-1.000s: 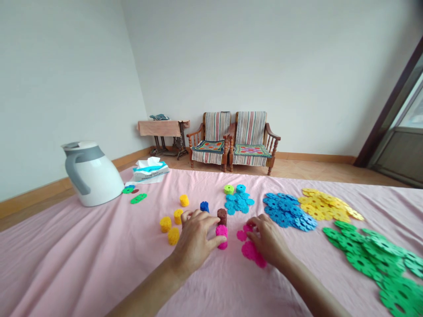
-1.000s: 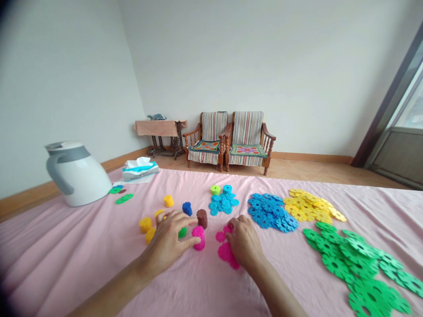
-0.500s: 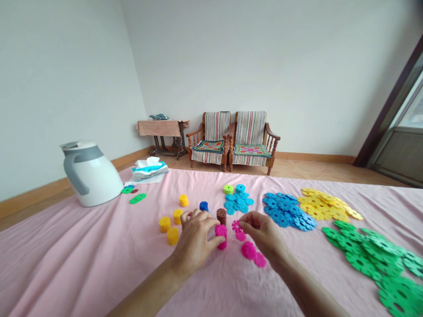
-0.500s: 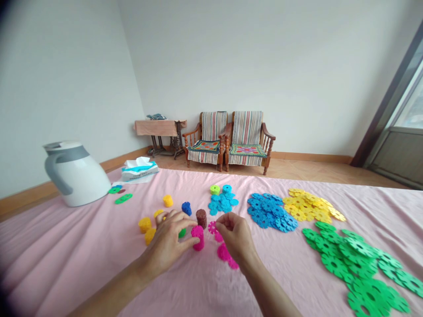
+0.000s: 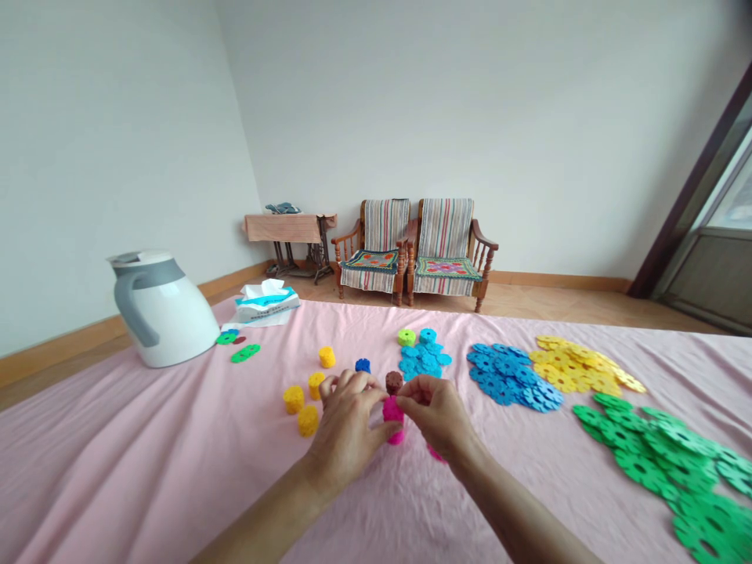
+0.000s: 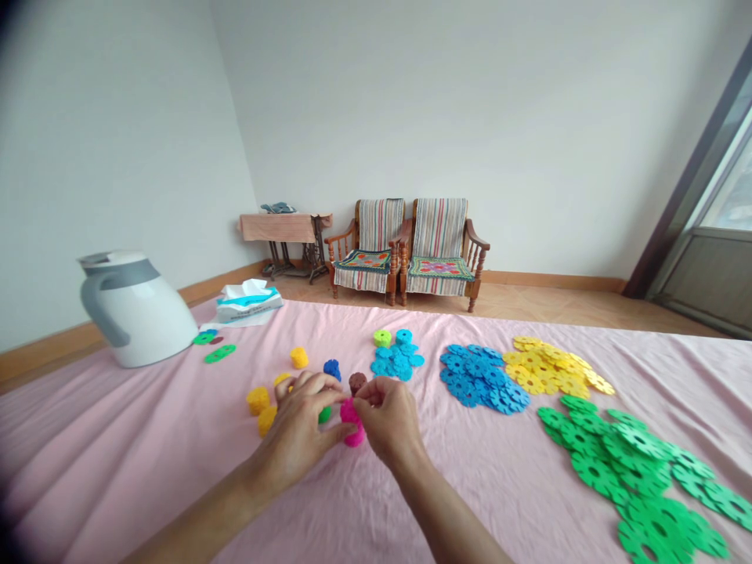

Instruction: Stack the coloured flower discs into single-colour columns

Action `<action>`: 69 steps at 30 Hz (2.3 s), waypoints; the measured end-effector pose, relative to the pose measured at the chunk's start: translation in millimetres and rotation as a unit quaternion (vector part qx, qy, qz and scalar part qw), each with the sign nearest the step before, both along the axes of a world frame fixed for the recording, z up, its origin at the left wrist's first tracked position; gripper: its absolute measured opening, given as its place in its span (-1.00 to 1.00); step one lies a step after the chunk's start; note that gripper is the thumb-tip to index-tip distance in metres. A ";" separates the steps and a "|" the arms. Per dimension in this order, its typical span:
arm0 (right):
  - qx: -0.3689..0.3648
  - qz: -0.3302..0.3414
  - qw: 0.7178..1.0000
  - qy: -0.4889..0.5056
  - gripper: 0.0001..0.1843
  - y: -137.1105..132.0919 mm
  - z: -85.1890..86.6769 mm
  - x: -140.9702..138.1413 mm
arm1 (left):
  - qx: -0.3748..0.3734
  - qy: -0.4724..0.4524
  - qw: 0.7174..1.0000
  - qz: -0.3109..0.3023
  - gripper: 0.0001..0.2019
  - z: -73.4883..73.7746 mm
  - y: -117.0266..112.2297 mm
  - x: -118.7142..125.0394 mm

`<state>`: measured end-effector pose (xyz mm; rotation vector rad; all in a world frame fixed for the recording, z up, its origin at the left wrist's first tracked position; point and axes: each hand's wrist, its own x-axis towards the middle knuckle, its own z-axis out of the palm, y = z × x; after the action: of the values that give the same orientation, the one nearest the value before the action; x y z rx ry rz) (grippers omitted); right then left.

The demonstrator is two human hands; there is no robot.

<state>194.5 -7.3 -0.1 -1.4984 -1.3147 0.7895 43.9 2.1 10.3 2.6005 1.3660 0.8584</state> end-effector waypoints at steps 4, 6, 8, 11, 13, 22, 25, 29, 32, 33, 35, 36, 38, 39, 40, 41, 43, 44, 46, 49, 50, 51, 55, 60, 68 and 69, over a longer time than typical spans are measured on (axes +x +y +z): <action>0.010 -0.021 0.999 -0.045 -0.89 -1.4 0.3 -0.4 | -0.006 -0.003 1.000 -0.001 -0.82 -0.5 0.9 -0.3; 0.016 -0.023 0.998 -0.055 -0.88 -2.8 1.6 0.2 | -0.007 -0.005 1.000 0.001 -0.81 -0.9 1.0 -0.4; 0.019 -0.018 0.998 -0.051 -0.85 -3.7 3.4 2.3 | -0.009 -0.006 1.000 0.001 -0.81 -0.9 0.7 -0.5; 0.018 -0.016 0.998 -0.052 -0.82 -3.0 4.4 10.8 | -0.010 -0.009 1.000 0.001 -0.81 0.1 -0.3 -0.5; 0.019 -0.026 0.995 -0.091 -0.81 -2.1 1.7 20.3 | -0.006 -0.011 1.000 0.003 -0.79 1.2 -1.0 -0.2; -0.039 0.015 0.921 -0.386 -0.81 -11.8 -24.2 40.9 | 0.002 -0.006 1.000 0.004 -0.81 1.0 -1.1 1.5; -0.043 0.017 0.924 -0.381 -0.86 -11.3 -27.4 40.0 | 0.003 -0.008 1.000 0.002 -0.82 0.2 -0.5 1.4; -0.034 0.005 0.947 -0.321 -0.95 -6.5 -27.2 43.8 | -0.003 -0.008 1.000 0.004 -0.83 0.0 0.2 1.2; -0.026 0.004 0.979 -0.204 -0.93 -3.6 -19.1 44.2 | -0.007 -0.010 1.000 0.005 -0.83 0.0 0.1 1.3; -0.014 0.008 0.989 -0.149 -0.92 -2.9 -15.2 42.7 | -0.008 -0.011 1.000 0.003 -0.83 0.1 0.0 1.3; 0.009 0.021 0.999 -0.044 -0.88 -1.8 -7.0 37.1 | -0.008 -0.015 1.000 0.001 -0.84 0.3 -0.2 1.2; 0.013 0.026 1.000 -0.007 -0.87 -1.1 -3.3 33.2 | -0.009 -0.017 1.000 0.000 -0.84 0.5 -0.2 1.0; 0.008 0.033 0.999 0.029 -0.88 0.3 1.9 24.3 | -0.010 -0.019 1.000 -0.001 -0.83 1.0 -0.2 0.6; 0.001 0.036 0.999 0.033 -0.88 1.1 3.4 19.8 | -0.011 -0.019 1.000 -0.001 -0.83 1.2 -0.1 0.4; -0.004 0.039 0.999 0.033 -0.89 1.9 4.1 15.5 | -0.012 -0.017 1.000 -0.002 -0.84 1.4 -0.1 0.1; -0.009 0.041 0.999 0.032 -0.90 2.5 4.2 11.8 | -0.012 -0.014 1.000 -0.003 -0.85 1.5 0.0 -0.1; -0.012 0.036 0.999 0.016 -0.91 3.2 3.4 6.1 | -0.011 -0.008 1.000 -0.004 -0.87 1.5 0.0 -0.4; -0.011 0.030 0.999 0.002 -0.92 3.2 3.0 4.4 | -0.009 -0.007 1.000 -0.004 -0.87 1.4 0.0 -0.6; -0.007 0.018 0.999 -0.028 -0.92 2.9 2.6 3.2 | -0.008 -0.007 1.000 -0.004 -0.87 1.0 0.0 -0.7; -0.004 0.011 0.999 -0.050 -0.91 2.0 4.5 6.0 | -0.011 -0.011 1.000 -0.005 -0.86 0.7 0.1 -0.9; -0.003 0.007 0.999 -0.052 -0.90 1.5 5.3 7.7 | -0.012 -0.013 1.000 -0.005 -0.86 0.9 0.2 -1.1; -0.002 0.004 0.998 -0.055 -0.88 0.8 5.9 9.7 | -0.012 -0.014 1.000 -0.005 -0.85 1.3 0.2 -1.4; 0.024 0.005 0.997 -0.074 -0.81 -6.5 2.7 16.3 | -0.001 -0.010 1.000 -0.001 -0.81 5.2 -0.3 -3.8; 0.053 0.017 0.985 -0.161 -0.69 -20.3 -8.4 14.1 | 0.036 0.006 0.999 0.001 -0.83 10.6 -2.8 -7.4; 0.071 0.035 0.960 -0.267 -0.61 -27.7 -8.5 7.3 | 0.033 0.009 0.999 -0.019 -0.89 8.1 -5.3 -5.7; 0.071 0.034 0.960 -0.270 -0.61 -27.8 -8.6 7.4 | 0.031 0.010 0.999 -0.020 -0.90 7.7 -5.1 -5.4</action>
<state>201.8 -35.1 -8.7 -1.6187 -1.7895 0.3192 38.5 -3.0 18.0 2.6788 1.3082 0.8858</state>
